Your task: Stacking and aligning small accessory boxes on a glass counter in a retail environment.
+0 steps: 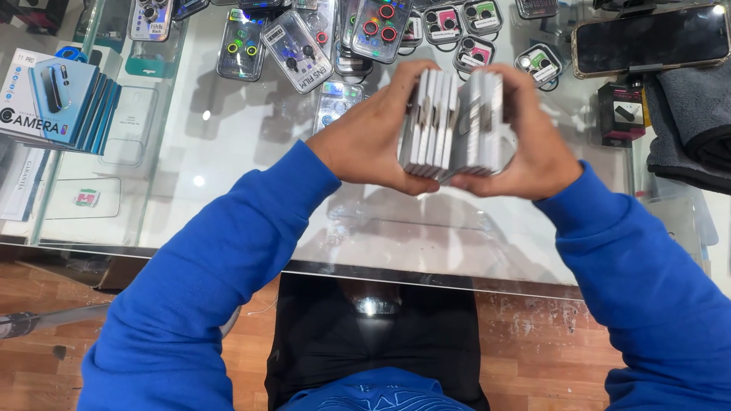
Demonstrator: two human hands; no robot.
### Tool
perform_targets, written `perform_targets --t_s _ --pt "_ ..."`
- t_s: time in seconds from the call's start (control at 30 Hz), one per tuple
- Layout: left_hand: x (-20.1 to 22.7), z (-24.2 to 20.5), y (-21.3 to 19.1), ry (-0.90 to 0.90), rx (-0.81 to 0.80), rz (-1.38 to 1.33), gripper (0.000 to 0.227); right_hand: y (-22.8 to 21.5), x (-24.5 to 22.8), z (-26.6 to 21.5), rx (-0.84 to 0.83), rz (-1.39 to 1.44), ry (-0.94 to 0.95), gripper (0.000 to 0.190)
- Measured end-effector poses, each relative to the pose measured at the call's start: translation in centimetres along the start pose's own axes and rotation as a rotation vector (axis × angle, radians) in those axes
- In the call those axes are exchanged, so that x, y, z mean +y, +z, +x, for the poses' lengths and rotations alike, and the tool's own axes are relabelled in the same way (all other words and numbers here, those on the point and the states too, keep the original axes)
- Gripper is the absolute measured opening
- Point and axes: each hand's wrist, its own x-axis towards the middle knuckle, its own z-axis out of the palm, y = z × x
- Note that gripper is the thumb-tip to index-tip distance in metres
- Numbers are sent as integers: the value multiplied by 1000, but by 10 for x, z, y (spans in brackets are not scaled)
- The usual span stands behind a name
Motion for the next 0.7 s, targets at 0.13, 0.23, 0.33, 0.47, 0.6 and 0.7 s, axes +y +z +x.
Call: perform_targets --t_s 0.13,0.23,0.33,0.47,0.6,0.7 --pt "0 -3 -11 -19 37 -27 99 -13 -1 -1 111 44 -108 83" --pt "2 -2 -13 -44 30 -20 99 -13 -2 -4 127 48 -95 82" --pt "0 -1 -7 -31 32 -19 98 -5 -3 -3 85 65 -68 87" --pt "4 1 7 -54 -6 12 94 12 4 -3 -19 -28 26 97" --pt "5 1 10 -94 8 24 97 17 -2 -1 -28 23 24 99" --pt "3 0 12 -97 26 35 97 23 -7 1 -29 42 52 107"
